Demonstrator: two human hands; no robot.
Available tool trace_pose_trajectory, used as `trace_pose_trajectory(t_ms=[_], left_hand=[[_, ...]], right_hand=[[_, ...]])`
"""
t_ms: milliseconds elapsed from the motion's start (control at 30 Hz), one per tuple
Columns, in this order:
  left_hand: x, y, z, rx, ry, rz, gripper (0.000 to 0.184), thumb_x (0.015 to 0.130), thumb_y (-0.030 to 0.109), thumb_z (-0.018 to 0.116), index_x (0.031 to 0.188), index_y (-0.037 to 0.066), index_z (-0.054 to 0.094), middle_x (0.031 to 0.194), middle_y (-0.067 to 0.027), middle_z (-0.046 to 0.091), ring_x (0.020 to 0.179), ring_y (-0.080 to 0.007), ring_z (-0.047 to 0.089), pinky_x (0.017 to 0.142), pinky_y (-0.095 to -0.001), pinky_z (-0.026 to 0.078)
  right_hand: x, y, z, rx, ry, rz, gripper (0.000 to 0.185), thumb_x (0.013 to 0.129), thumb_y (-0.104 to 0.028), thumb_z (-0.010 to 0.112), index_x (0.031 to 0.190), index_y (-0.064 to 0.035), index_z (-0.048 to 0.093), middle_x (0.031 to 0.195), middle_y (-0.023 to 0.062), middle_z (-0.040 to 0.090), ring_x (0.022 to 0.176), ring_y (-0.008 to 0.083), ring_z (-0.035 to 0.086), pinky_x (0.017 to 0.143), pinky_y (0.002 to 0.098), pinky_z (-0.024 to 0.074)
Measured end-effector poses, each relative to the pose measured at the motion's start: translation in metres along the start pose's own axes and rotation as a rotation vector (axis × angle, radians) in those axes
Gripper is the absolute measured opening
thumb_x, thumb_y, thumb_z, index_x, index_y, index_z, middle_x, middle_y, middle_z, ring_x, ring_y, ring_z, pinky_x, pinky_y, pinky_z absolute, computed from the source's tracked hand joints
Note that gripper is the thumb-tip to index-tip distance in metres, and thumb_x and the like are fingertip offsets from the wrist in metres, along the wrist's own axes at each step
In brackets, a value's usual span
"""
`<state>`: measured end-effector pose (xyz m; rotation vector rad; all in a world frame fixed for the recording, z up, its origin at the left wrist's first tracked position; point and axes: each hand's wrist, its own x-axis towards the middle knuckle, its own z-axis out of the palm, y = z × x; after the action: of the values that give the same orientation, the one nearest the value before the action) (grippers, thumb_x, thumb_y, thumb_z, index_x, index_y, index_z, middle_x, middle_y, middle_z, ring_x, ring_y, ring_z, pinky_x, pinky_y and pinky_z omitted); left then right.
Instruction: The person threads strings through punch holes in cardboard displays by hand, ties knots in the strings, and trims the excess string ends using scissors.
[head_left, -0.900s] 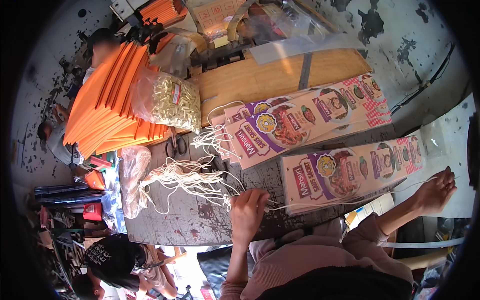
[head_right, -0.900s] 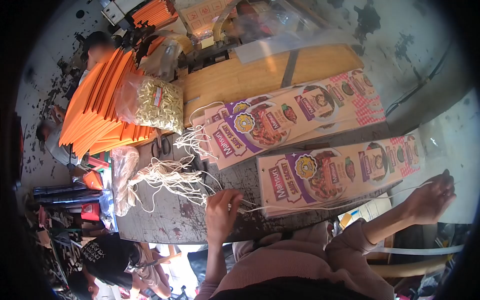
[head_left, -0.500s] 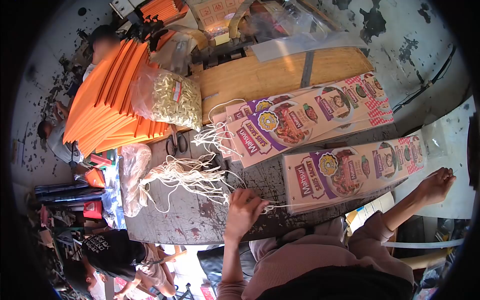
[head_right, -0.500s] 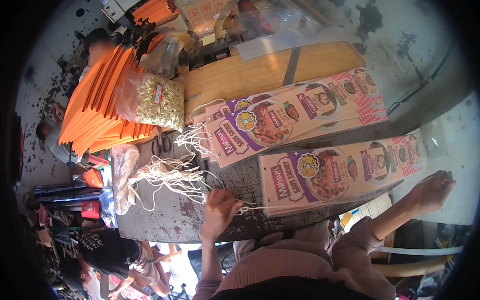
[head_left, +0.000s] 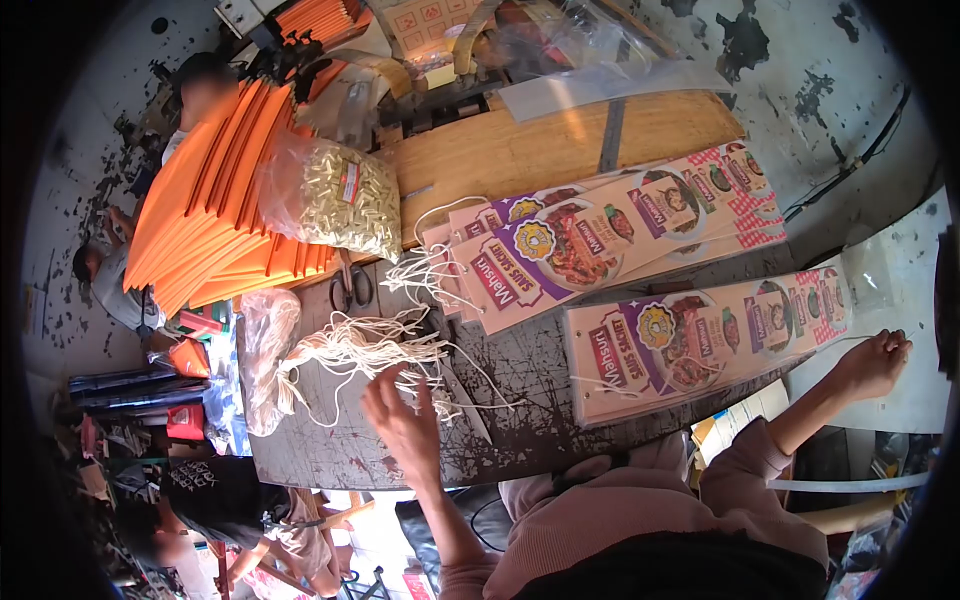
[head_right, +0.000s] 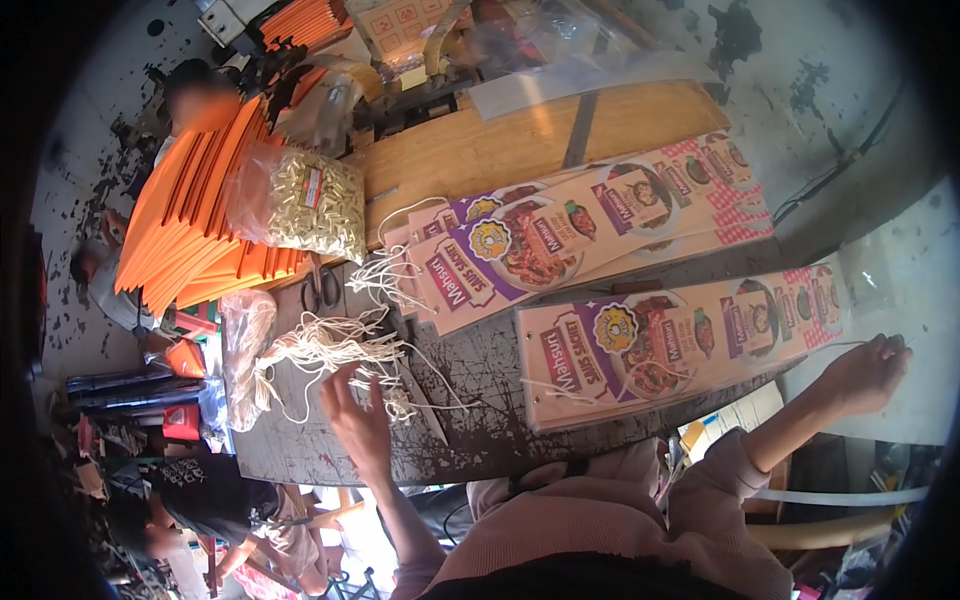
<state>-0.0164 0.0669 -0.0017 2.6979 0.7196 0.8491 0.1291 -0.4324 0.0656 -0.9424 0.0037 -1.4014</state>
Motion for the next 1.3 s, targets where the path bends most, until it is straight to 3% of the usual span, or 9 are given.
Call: trace_pose_trajectory(t_ms=[200, 433, 567, 633, 700, 800, 867, 1000, 1300], left_hand=[[-0.033, 0.076, 0.010, -0.569, -0.429, 0.270, 0.033, 0.069, 0.010, 0.070, 0.100, 0.007, 0.059, 0.100, -0.0116, 0.052, 0.092, -0.0277, 0.054, 0.077, -0.0374, 0.047], [-0.028, 0.126, 0.031, -0.532, -0.440, 0.764, 0.031, 0.069, 0.014, 0.068, 0.099, 0.010, 0.061, 0.107, -0.0044, 0.054, 0.099, -0.0206, 0.052, 0.083, -0.0363, 0.040], [-0.024, 0.119, 0.033, -0.441, -0.499, 0.864, 0.024, 0.069, 0.016, 0.068, 0.091, 0.010, 0.062, 0.104, -0.0027, 0.058, 0.094, -0.0193, 0.055, 0.082, -0.0362, 0.040], [-0.012, 0.106, 0.024, -0.597, -0.457, 0.716, 0.016, 0.069, 0.013, 0.069, 0.083, 0.010, 0.063, 0.089, -0.0030, 0.062, 0.086, -0.0190, 0.058, 0.080, -0.0349, 0.040], [-0.002, 0.085, 0.015, -0.644, -0.423, 0.513, 0.012, 0.070, 0.008, 0.067, 0.081, 0.007, 0.060, 0.075, -0.0021, 0.062, 0.072, -0.0184, 0.059, 0.075, -0.0322, 0.043], [0.004, 0.058, 0.003, -0.621, -0.308, 0.281, 0.015, 0.067, 0.002, 0.069, 0.079, 0.006, 0.062, 0.075, -0.0043, 0.063, 0.070, -0.0183, 0.059, 0.066, -0.0309, 0.045], [0.008, 0.045, -0.005, -0.702, -0.341, 0.088, 0.014, 0.066, 0.000, 0.069, 0.079, 0.004, 0.063, 0.077, -0.0049, 0.063, 0.069, -0.0183, 0.059, 0.061, -0.0292, 0.046], [0.016, 0.043, -0.006, -0.638, -0.209, 0.233, 0.011, 0.070, -0.001, 0.067, 0.080, 0.003, 0.064, 0.078, -0.0056, 0.064, 0.068, -0.0175, 0.059, 0.062, -0.0272, 0.046], [0.017, 0.036, -0.007, -1.025, -0.181, -0.098, 0.022, 0.076, -0.003, 0.064, 0.096, -0.003, 0.055, 0.080, -0.0094, 0.063, 0.078, -0.0143, 0.061, 0.071, -0.0232, 0.046]], right_hand=[[-0.015, 0.006, 0.012, 0.146, -0.150, 0.147, 0.016, 0.089, -0.008, 0.044, 0.081, 0.0039, 0.051, 0.080, 0.0093, 0.049, 0.072, 0.0152, 0.043, 0.067, 0.0276, 0.0357], [-0.041, -0.003, 0.041, 0.030, -0.110, 0.154, 0.014, 0.089, -0.006, 0.041, 0.077, -0.0002, 0.044, 0.075, 0.0037, 0.036, 0.070, 0.0114, 0.034, 0.059, 0.0233, 0.0289], [-0.017, 0.011, 0.002, 0.127, -0.249, 0.161, 0.015, 0.089, -0.006, 0.046, 0.081, 0.0047, 0.052, 0.082, 0.0089, 0.050, 0.074, 0.0141, 0.043, 0.068, 0.0257, 0.0358], [-0.024, 0.003, 0.015, 0.106, -0.262, 0.144, 0.015, 0.089, -0.007, 0.047, 0.081, 0.0048, 0.052, 0.083, 0.0090, 0.051, 0.073, 0.0136, 0.044, 0.066, 0.0248, 0.0357], [-0.042, -0.009, 0.046, -0.319, 0.053, -0.011, 0.017, 0.084, -0.011, 0.055, 0.079, 0.0046, 0.056, 0.070, 0.0032, 0.047, 0.064, 0.0107, 0.040, 0.058, 0.0243, 0.0330], [-0.029, 0.014, 0.029, -0.675, -0.010, -0.418, 0.020, 0.082, -0.015, 0.059, 0.080, 0.0046, 0.061, 0.071, 0.0034, 0.056, 0.062, 0.0106, 0.046, 0.059, 0.0255, 0.0378], [-0.024, 0.024, 0.015, -0.795, -0.006, -0.430, 0.018, 0.081, -0.017, 0.062, 0.078, 0.0003, 0.062, 0.076, 0.0052, 0.062, 0.063, 0.0131, 0.051, 0.060, 0.0279, 0.0411], [-0.032, 0.029, 0.023, -1.287, -0.288, -1.103, 0.008, 0.075, -0.014, 0.069, 0.076, -0.0108, 0.061, 0.076, -0.0018, 0.062, 0.060, 0.0182, 0.052, 0.056, 0.0287, 0.0394], [-0.053, 0.042, 0.036, -1.289, -0.456, -0.884, 0.007, 0.078, -0.014, 0.064, 0.076, -0.0112, 0.058, 0.078, -0.0018, 0.061, 0.064, 0.0196, 0.049, 0.058, 0.0306, 0.0391]])
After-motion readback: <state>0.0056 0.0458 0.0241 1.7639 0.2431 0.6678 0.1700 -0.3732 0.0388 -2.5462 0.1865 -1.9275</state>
